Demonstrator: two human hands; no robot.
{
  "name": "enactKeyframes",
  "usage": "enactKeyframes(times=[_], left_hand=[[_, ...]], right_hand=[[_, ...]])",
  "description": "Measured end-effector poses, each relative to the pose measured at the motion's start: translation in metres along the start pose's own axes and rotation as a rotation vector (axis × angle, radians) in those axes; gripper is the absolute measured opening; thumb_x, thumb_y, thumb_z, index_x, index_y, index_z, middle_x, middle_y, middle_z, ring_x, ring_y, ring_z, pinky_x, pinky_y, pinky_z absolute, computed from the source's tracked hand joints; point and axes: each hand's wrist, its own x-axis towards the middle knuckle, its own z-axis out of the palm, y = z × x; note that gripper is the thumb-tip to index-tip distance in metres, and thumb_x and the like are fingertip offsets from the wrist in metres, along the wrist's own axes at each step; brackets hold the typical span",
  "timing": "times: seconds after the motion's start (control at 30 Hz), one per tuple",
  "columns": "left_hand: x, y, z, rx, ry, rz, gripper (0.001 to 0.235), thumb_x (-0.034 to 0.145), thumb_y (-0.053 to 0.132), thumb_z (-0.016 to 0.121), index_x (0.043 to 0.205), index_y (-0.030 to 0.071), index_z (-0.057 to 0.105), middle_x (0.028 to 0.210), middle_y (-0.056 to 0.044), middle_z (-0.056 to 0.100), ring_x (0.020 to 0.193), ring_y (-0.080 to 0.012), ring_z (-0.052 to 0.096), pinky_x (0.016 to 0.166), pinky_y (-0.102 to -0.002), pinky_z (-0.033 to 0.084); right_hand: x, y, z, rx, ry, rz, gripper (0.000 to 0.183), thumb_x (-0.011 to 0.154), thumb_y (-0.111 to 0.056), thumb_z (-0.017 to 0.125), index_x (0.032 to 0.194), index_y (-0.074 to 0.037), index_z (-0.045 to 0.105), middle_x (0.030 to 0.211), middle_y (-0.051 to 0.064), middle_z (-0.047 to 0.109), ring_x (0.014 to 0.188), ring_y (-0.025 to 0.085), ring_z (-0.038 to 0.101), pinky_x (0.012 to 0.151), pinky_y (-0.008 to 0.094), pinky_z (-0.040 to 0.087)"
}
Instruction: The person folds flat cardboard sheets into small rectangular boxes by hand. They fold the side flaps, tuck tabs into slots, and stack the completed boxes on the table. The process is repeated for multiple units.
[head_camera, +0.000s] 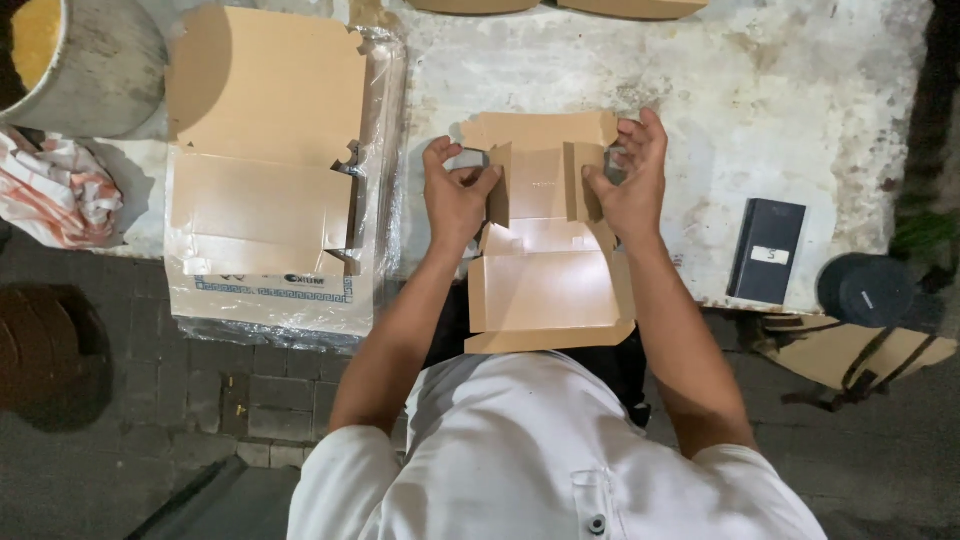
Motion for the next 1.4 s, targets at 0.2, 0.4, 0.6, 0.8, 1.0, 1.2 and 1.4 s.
enactKeyframes(times=[0.2, 0.4, 0.6, 0.8, 1.0, 1.2, 1.4], left_hand=[[-0.006, 0.006, 0.006, 0.211, -0.001, 0.222, 0.065, 0.089, 0.002, 0.074, 0.144, -0.002, 0.041, 0.13, -0.025, 0.056, 0.11, -0.0351, 0.065, 0.097, -0.042, 0.052], [0.021, -0.034, 0.008, 0.411, -0.084, 0.593, 0.052, 0.095, 0.005, 0.063, 0.144, 0.006, 0.045, 0.145, -0.018, 0.051, 0.139, -0.033, 0.046, 0.118, -0.044, 0.038], [0.045, -0.037, -0.003, 0.429, -0.255, 0.694, 0.035, 0.099, -0.004, 0.051, 0.133, -0.005, 0.055, 0.139, -0.02, 0.054, 0.127, -0.0357, 0.051, 0.114, -0.041, 0.044], [0.062, -0.015, -0.011, 0.738, -0.244, 1.001, 0.026, 0.092, -0.01, 0.06, 0.116, -0.005, 0.069, 0.121, -0.013, 0.068, 0.11, -0.0335, 0.051, 0.092, -0.036, 0.055], [0.056, -0.006, -0.007, 1.077, -0.16, 0.77, 0.038, 0.086, 0.002, 0.057, 0.114, 0.023, 0.074, 0.122, 0.007, 0.071, 0.127, -0.0289, 0.048, 0.104, -0.057, 0.026], [0.056, -0.011, -0.009, 1.063, -0.251, 0.561, 0.041, 0.09, 0.006, 0.058, 0.118, 0.032, 0.071, 0.129, 0.013, 0.066, 0.139, -0.0211, 0.037, 0.108, -0.068, 0.005], [0.028, 0.008, -0.005, 1.012, -0.246, 0.469, 0.042, 0.099, 0.004, 0.05, 0.134, 0.024, 0.061, 0.151, 0.002, 0.047, 0.148, -0.0261, 0.025, 0.112, -0.07, 0.0]], right_hand=[[-0.004, -0.032, 0.002, -0.134, -0.175, -0.035, 0.092, 0.09, 0.003, 0.071, 0.157, -0.009, 0.009, 0.155, 0.02, 0.041, 0.142, 0.036, 0.039, 0.118, 0.05, 0.029], [0.024, -0.017, -0.009, -0.35, -0.452, -0.032, 0.081, 0.097, -0.011, 0.049, 0.155, -0.019, -0.007, 0.166, 0.006, 0.027, 0.152, 0.027, 0.028, 0.105, 0.055, 0.027], [0.042, -0.042, -0.018, -0.307, -0.491, 0.112, 0.054, 0.102, -0.008, 0.037, 0.151, -0.014, 0.014, 0.15, 0.003, 0.05, 0.141, 0.028, 0.043, 0.106, 0.043, 0.036], [0.038, -0.014, -0.01, -0.418, -0.393, -0.173, 0.06, 0.099, 0.001, 0.055, 0.151, -0.006, 0.025, 0.143, 0.011, 0.058, 0.134, 0.033, 0.049, 0.107, 0.046, 0.034], [0.041, -0.008, -0.004, -0.551, -0.392, -0.122, 0.057, 0.097, 0.0, 0.052, 0.151, -0.007, 0.032, 0.143, 0.003, 0.058, 0.132, 0.031, 0.049, 0.101, 0.049, 0.033], [0.037, -0.001, -0.014, -0.544, -0.39, -0.088, 0.057, 0.103, -0.013, 0.052, 0.155, -0.013, 0.029, 0.147, -0.003, 0.053, 0.137, 0.028, 0.041, 0.109, 0.045, 0.026], [0.032, 0.01, -0.02, -0.38, -0.281, -0.174, 0.076, 0.093, -0.016, 0.072, 0.153, -0.011, 0.026, 0.15, 0.007, 0.049, 0.138, 0.033, 0.041, 0.11, 0.046, 0.038]])
